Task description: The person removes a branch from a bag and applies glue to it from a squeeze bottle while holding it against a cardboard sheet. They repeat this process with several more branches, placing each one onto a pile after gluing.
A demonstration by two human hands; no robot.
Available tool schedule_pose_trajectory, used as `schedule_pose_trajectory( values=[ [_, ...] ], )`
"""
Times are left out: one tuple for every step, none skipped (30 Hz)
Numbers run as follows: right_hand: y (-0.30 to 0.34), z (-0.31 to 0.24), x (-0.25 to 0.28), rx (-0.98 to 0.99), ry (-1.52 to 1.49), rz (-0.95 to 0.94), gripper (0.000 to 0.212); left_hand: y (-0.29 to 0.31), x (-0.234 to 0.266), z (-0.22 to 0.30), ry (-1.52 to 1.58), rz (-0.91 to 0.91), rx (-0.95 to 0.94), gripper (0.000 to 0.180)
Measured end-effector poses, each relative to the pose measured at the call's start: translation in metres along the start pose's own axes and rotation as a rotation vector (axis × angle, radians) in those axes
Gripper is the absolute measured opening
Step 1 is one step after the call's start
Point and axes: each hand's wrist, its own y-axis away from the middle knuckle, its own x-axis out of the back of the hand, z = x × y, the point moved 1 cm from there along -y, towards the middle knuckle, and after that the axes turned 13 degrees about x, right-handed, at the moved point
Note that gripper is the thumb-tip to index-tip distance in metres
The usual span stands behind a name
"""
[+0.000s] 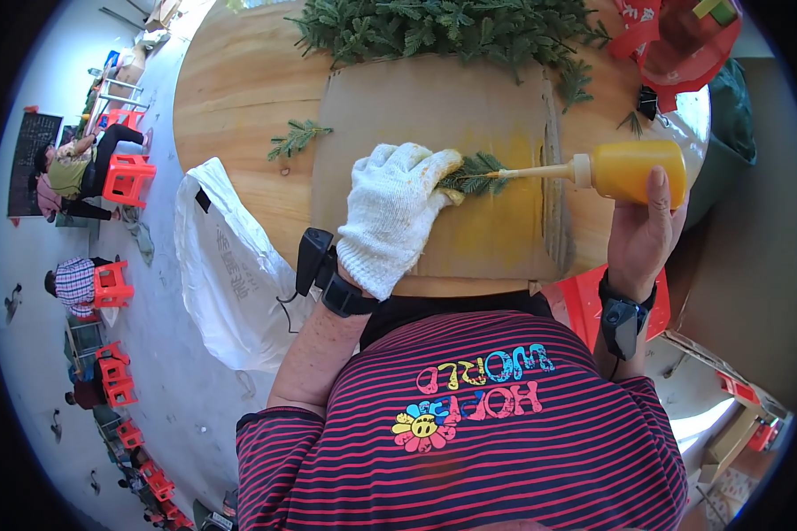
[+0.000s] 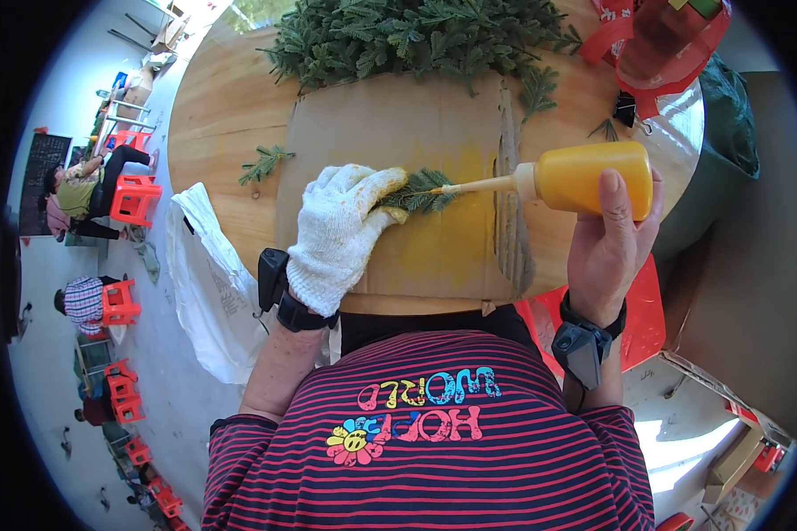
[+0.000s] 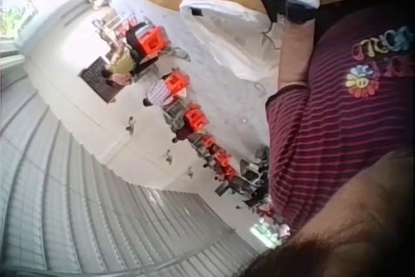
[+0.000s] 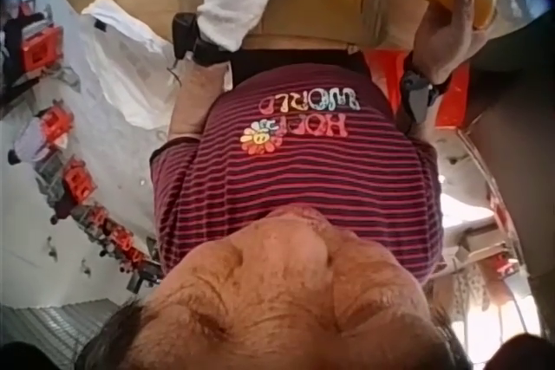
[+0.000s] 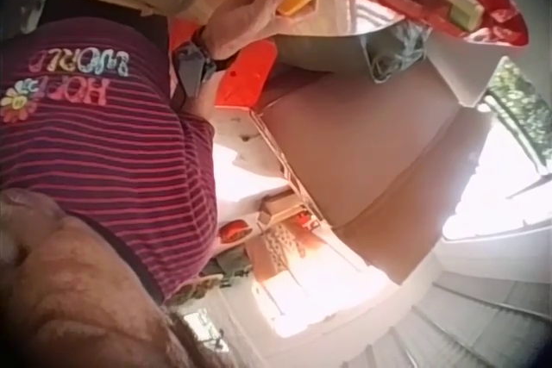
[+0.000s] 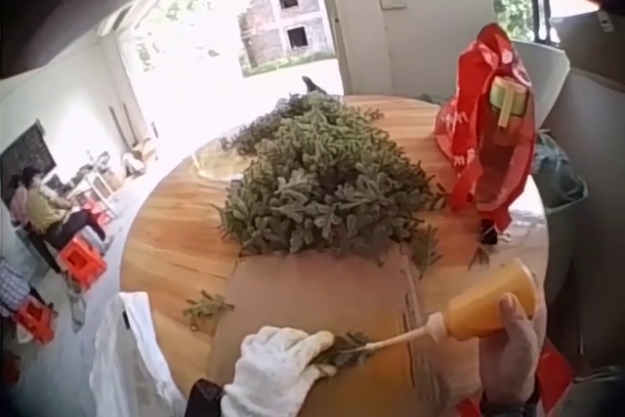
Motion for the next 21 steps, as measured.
schedule_pose_trajectory(
  values=[
    [0.0,0.0,0.001,-0.005,0.004,0.007,0.026,0.0,0.0,0.0,-0.001,-0.002,0.001,0.036],
    [0.0,-0.001,0.002,-0.01,0.009,0.013,0.026,0.0,0.0,0.0,-0.003,-0.004,0.001,0.036],
    [0.0,-0.001,0.003,-0.007,0.011,0.017,0.026,0.0,0.0,0.0,-0.002,-0.006,-0.003,0.036],
    [0.001,-0.001,0.005,-0.009,0.01,0.022,0.026,0.0,-0.001,0.0,-0.003,0.001,-0.005,0.036],
    [0.001,0.0,0.007,-0.012,0.01,0.027,0.025,0.0,-0.001,0.0,-0.005,0.008,-0.007,0.036],
    [0.001,0.0,0.008,-0.014,0.008,0.031,0.025,-0.001,-0.001,0.001,-0.007,0.016,-0.009,0.036],
    [0.001,0.001,0.01,-0.011,0.008,0.035,0.025,-0.001,-0.001,0.001,-0.008,0.015,-0.013,0.036],
    [0.001,0.001,0.012,-0.016,0.006,0.039,0.025,-0.001,-0.001,0.001,0.001,0.017,-0.014,0.036],
    [0.0,0.001,0.015,-0.021,0.003,0.044,0.025,-0.002,-0.001,0.001,0.009,0.019,-0.016,0.036],
    [0.0,0.0,0.017,-0.026,0.0,0.048,0.026,-0.002,-0.001,0.001,0.017,0.02,-0.017,0.036],
    [-0.001,0.0,0.018,-0.024,0.001,0.051,0.026,-0.002,-0.003,0.0,0.017,0.019,-0.02,0.036],
    [-0.001,-0.001,0.019,-0.02,0.001,0.057,0.026,-0.001,-0.004,-0.001,0.011,0.025,-0.022,0.036],
    [-0.001,-0.001,0.021,-0.016,0.002,0.063,0.026,-0.001,-0.006,-0.003,0.005,0.031,-0.023,0.036],
    [-0.001,-0.002,0.022,-0.012,0.004,0.069,0.027,-0.001,-0.007,-0.003,-0.001,0.036,-0.025,0.036],
    [-0.002,-0.002,0.024,-0.01,0.005,0.072,0.027,-0.001,-0.006,-0.003,-0.001,0.035,-0.029,0.036],
    [-0.002,-0.002,0.027,-0.017,-0.008,0.077,0.027,-0.001,-0.006,-0.003,0.003,0.032,-0.026,0.036],
    [-0.002,-0.001,0.029,-0.024,-0.02,0.083,0.027,-0.001,-0.006,-0.003,0.006,0.029,-0.024,0.036],
    [-0.001,-0.001,0.03,-0.031,-0.033,0.088,0.027,-0.001,-0.005,-0.003,0.01,0.026,-0.021,0.036],
    [-0.001,-0.001,0.031,-0.03,-0.033,0.09,0.027,-0.001,-0.005,-0.003,0.01,0.024,-0.023,0.036],
    [0.0,0.0,0.032,-0.035,-0.033,0.096,0.027,-0.001,-0.006,-0.003,0.015,0.026,-0.025,0.036],
    [0.001,0.0,0.033,-0.039,-0.032,0.101,0.027,-0.001,-0.006,-0.003,0.022,0.028,-0.028,0.035]
  ],
)
